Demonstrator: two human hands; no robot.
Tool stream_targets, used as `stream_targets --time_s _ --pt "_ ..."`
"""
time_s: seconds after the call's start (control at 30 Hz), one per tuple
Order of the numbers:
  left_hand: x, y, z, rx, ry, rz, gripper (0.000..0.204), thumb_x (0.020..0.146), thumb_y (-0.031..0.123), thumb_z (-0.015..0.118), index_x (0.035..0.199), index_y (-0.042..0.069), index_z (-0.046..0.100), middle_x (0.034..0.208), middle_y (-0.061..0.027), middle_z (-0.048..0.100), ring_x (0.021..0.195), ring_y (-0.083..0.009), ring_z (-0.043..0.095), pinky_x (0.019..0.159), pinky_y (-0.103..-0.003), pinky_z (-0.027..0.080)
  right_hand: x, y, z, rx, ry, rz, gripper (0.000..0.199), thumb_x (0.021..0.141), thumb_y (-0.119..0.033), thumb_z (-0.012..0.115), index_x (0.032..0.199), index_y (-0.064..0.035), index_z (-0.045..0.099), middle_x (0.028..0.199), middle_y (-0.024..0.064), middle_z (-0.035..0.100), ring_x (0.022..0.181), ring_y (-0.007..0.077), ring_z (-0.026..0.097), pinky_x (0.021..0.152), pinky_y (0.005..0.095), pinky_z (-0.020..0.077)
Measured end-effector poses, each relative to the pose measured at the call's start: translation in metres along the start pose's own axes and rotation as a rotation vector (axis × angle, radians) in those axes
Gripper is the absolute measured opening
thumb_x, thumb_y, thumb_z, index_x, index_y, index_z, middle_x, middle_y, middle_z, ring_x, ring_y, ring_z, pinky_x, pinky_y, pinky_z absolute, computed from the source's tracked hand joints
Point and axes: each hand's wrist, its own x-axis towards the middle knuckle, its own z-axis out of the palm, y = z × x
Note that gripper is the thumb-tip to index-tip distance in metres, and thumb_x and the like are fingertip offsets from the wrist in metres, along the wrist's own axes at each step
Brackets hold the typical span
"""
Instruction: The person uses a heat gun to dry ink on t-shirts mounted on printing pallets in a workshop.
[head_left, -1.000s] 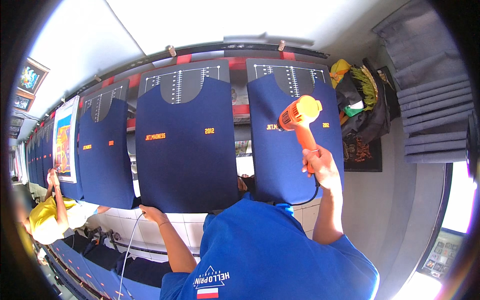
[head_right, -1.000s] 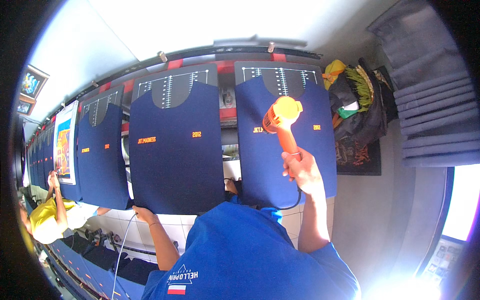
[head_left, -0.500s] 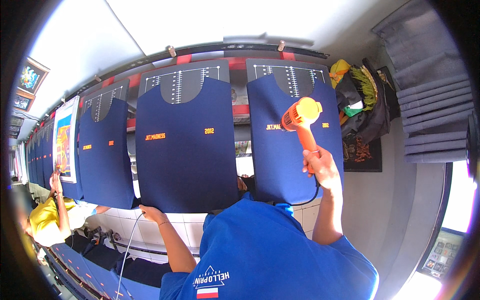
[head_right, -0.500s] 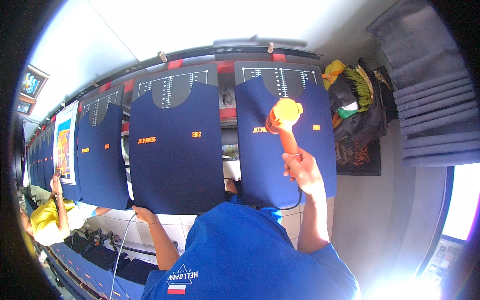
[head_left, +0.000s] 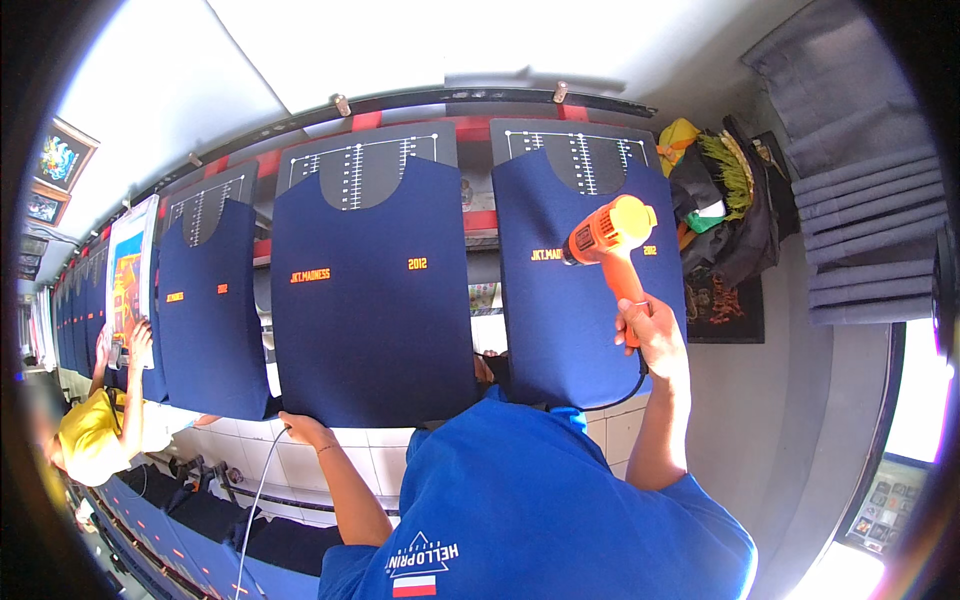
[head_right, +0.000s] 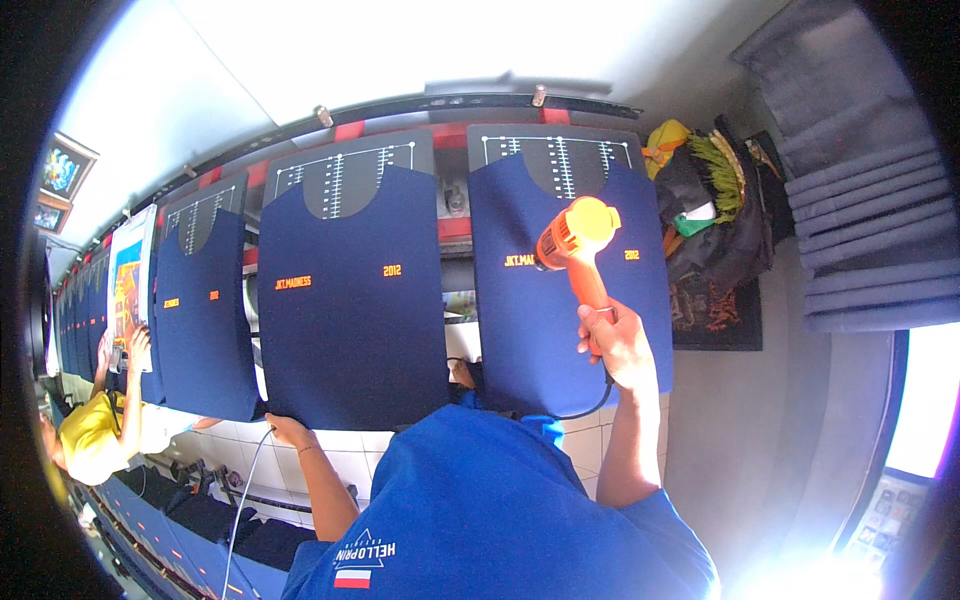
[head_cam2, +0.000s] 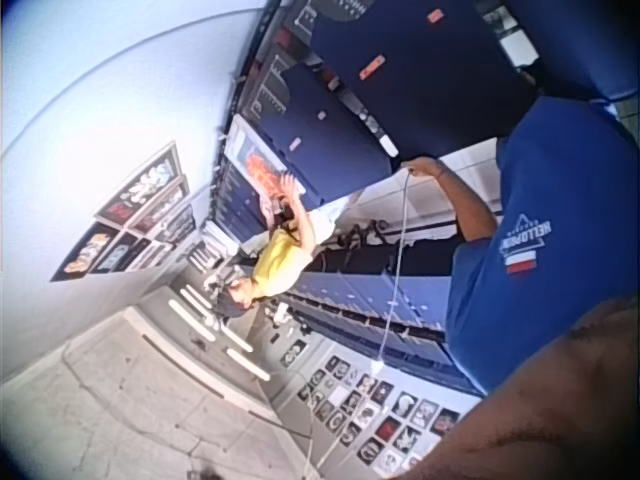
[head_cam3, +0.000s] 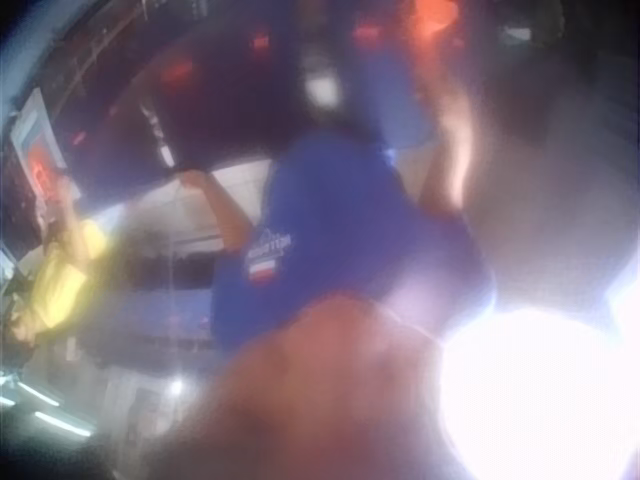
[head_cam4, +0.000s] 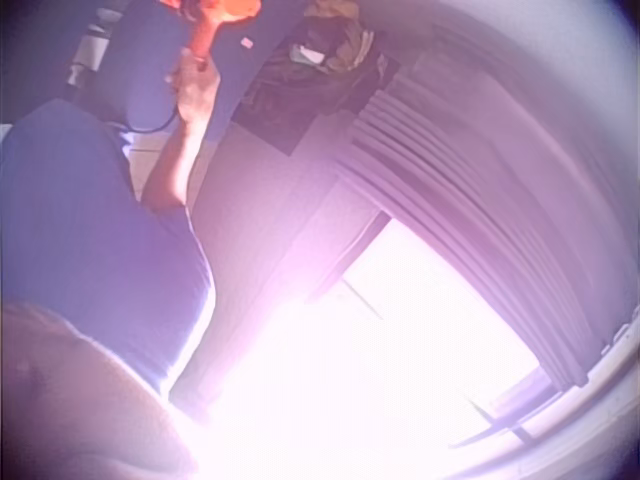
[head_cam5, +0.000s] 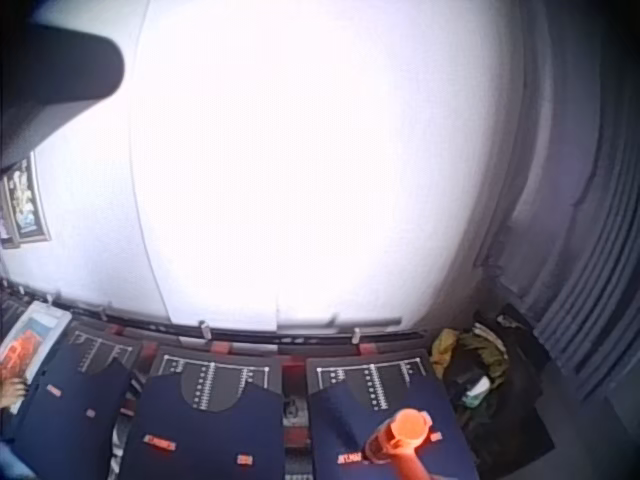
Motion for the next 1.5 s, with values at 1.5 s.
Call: stream_targets --time_s 1.5 --pt "0.031 -0.080 -0.141 -0.038 -0.294 -0.221 0.062 0.099 0.065 0.028 0.098 0.008 0.052 0.062 -0.0001 0.037 0.050 -0.0120 0.035 0.044 -0.027 0.031 0.007 0.020 0.030 0.245 -0.293 -0.020 0.039 0.094 -0.033 0.064 0.109 0.0023 0.056 0.076 0.0052 0.061 0.064 0.0131 0.062 0.051 0.0247 0.0474"
